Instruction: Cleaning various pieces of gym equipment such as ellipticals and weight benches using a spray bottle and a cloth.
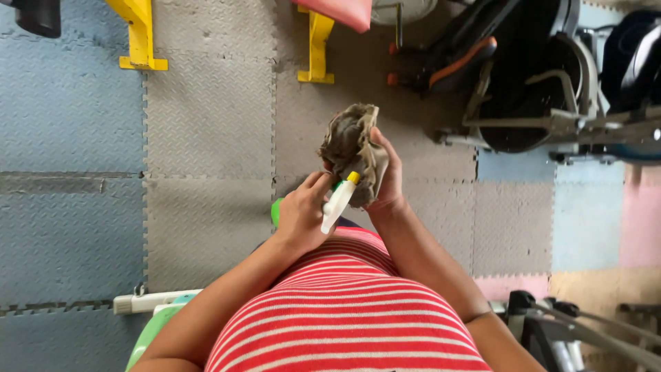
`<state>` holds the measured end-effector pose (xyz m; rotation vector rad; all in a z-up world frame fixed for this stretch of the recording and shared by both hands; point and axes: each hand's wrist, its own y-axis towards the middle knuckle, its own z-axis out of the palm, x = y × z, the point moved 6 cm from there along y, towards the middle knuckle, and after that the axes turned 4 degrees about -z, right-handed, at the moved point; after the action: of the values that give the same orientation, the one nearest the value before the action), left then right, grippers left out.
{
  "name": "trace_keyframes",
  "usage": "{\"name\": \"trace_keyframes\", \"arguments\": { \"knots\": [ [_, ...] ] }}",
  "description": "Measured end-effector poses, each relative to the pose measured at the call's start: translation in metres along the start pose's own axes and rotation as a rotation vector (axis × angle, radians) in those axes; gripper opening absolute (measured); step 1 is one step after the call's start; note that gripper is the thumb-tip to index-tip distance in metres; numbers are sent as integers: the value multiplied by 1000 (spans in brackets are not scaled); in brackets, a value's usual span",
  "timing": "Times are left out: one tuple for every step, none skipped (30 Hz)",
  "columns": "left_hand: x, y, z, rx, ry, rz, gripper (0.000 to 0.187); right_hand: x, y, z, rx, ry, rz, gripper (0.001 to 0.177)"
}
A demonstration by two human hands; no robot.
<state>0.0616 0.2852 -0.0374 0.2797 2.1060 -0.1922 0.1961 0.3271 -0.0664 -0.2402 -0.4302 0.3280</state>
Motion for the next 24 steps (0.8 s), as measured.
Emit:
{"name": "trace_keyframes", "arguments": {
  "knots": [
    [0, 12, 0, -10, -1, -6, 38, 7, 11, 1, 4, -4, 10, 53],
    [2, 24, 0, -20, 18, -39, 34, 12, 22, -2, -54, -50, 30, 51],
    [5, 36, -2, -35, 37, -70, 31, 16, 35, -4, -108, -100, 49, 50],
    [7, 47, -3, -49, 35, -73, 31, 20, 49, -3, -100, -109, 58, 50],
    [9, 55, -5, -66, 36, -99, 34, 21, 60, -5, -134, -114, 98, 49],
    [11, 62, -7, -83, 38, -126, 37, 22, 71, -6, -169, -119, 138, 49],
    [14, 66, -9, -83, 33, -137, 37, 21, 78, -6, -175, -121, 149, 49],
    [20, 70, -12, -90, 59, -193, 35, 17, 85, -5, -181, -95, 189, 49],
    [27, 78, -17, -104, 90, -239, 33, 16, 97, -3, -177, -71, 224, 48],
    [30, 86, -19, -110, 91, -241, 33, 17, 110, 2, -172, -74, 229, 48],
    [34, 92, -24, -140, 80, -246, 36, 15, 122, 10, -140, -55, 223, 47],
    [39, 97, -29, -170, 69, -250, 38, 13, 134, 16, -108, -37, 218, 46],
    [42, 105, -33, -167, 70, -261, 38, 12, 145, 19, -114, -33, 227, 46],
    [44, 113, -40, -206, 36, -231, 41, 13, 157, 25, -67, -26, 199, 47],
    [48, 121, -48, -243, 1, -199, 43, 12, 170, 31, -22, -19, 167, 48],
    [54, 127, -54, -239, 0, -209, 43, 9, 182, 29, -30, -15, 174, 48],
    [58, 138, -62, -240, -35, -187, 47, 8, 196, 29, -19, 6, 190, 49],
    [62, 150, -69, -241, -70, -164, 51, 7, 210, 30, -8, 27, 205, 50],
    [69, 160, -79, -233, -71, -171, 51, 4, 221, 25, -17, 32, 207, 50],
    [75, 171, -89, -230, -66, -150, 51, -1, 232, 21, -24, 55, 250, 52],
    [81, 185, -101, -229, -61, -121, 51, -5, 246, 19, -25, 77, 288, 54],
    [87, 198, -113, -222, -60, -120, 51, -6, 261, 19, -28, 81, 283, 54],
    [94, 211, -124, -200, -62, -138, 50, -8, 276, 20, -13, 83, 285, 56],
    [101, 225, -135, -177, -64, -156, 49, -10, 291, 21, 2, 86, 287, 58]
  ]
}}
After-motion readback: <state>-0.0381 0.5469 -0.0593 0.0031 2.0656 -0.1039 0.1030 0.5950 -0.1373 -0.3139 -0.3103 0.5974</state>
